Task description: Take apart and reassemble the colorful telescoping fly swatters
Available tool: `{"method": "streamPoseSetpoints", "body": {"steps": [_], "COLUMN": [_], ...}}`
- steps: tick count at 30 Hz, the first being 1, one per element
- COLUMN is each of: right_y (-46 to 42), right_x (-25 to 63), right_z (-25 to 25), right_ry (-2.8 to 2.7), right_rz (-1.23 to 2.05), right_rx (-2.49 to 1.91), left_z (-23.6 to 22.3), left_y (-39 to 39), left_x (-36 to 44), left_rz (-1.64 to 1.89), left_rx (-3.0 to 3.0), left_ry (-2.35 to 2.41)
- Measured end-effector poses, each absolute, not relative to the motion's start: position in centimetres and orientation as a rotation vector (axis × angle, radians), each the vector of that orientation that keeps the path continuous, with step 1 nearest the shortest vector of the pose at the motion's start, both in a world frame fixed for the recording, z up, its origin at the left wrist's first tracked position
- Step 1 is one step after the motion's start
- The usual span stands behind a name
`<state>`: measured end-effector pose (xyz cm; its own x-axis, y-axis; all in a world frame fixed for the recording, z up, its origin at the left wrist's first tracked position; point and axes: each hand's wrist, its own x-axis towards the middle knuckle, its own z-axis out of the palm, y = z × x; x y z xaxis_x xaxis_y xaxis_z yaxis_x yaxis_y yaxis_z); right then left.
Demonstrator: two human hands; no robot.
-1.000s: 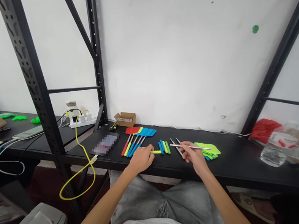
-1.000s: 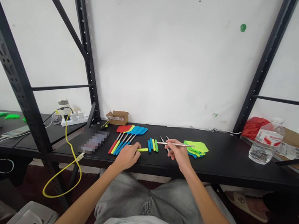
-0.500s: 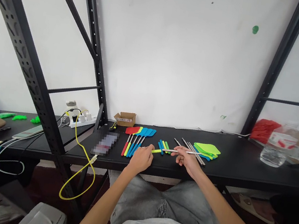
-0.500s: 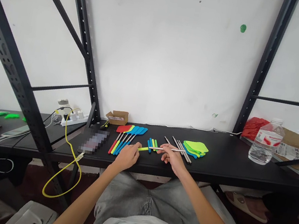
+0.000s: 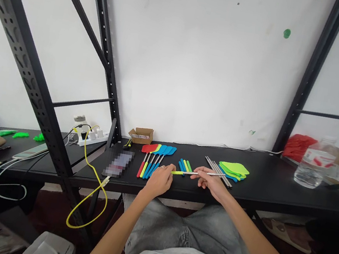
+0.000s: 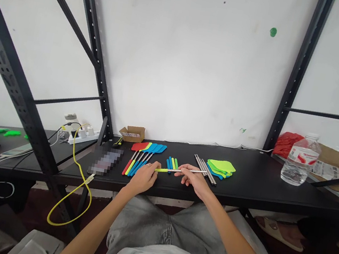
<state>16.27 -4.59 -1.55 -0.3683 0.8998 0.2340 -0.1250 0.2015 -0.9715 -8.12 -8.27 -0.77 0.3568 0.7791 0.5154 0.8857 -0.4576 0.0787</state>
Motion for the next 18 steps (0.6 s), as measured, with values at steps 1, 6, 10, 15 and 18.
{"method": "streamPoseSetpoints", "body": {"steps": [1,6,10,15,18], "right_y": [-4.6,-5.2,-5.3,-4.7,-4.2], "right_x": [16.3,16.0,15.7,16.0,16.2], "right_z": [-1.5,-1.2,-1.2,-1.3,-1.5], "right_ry": [-1.548,-1.737,-1.751,-1.375,-1.16], "right_rz": [1.342,1.262,1.253,1.351,1.388], "right_rx": [-0.763,-0.74,-0.748,-0.73,-0.707], "left_z": [-0.7,-0.7,-0.8,-1.1,-1.1], "left_y": [-8.3,-8.4,-8.2,-7.6,-7.3], "left_x": [-8.1,-8.2,-8.4,-8.7,-8.8], "left_rz": [-0.745,-0.804,-0.874,-0.988,-1.048], "left_rx": [-2.42,-2.514,-2.549,-2.615,-2.659], "left_ry": [-1.493,-1.462,-1.471,-1.581,-1.623]}}
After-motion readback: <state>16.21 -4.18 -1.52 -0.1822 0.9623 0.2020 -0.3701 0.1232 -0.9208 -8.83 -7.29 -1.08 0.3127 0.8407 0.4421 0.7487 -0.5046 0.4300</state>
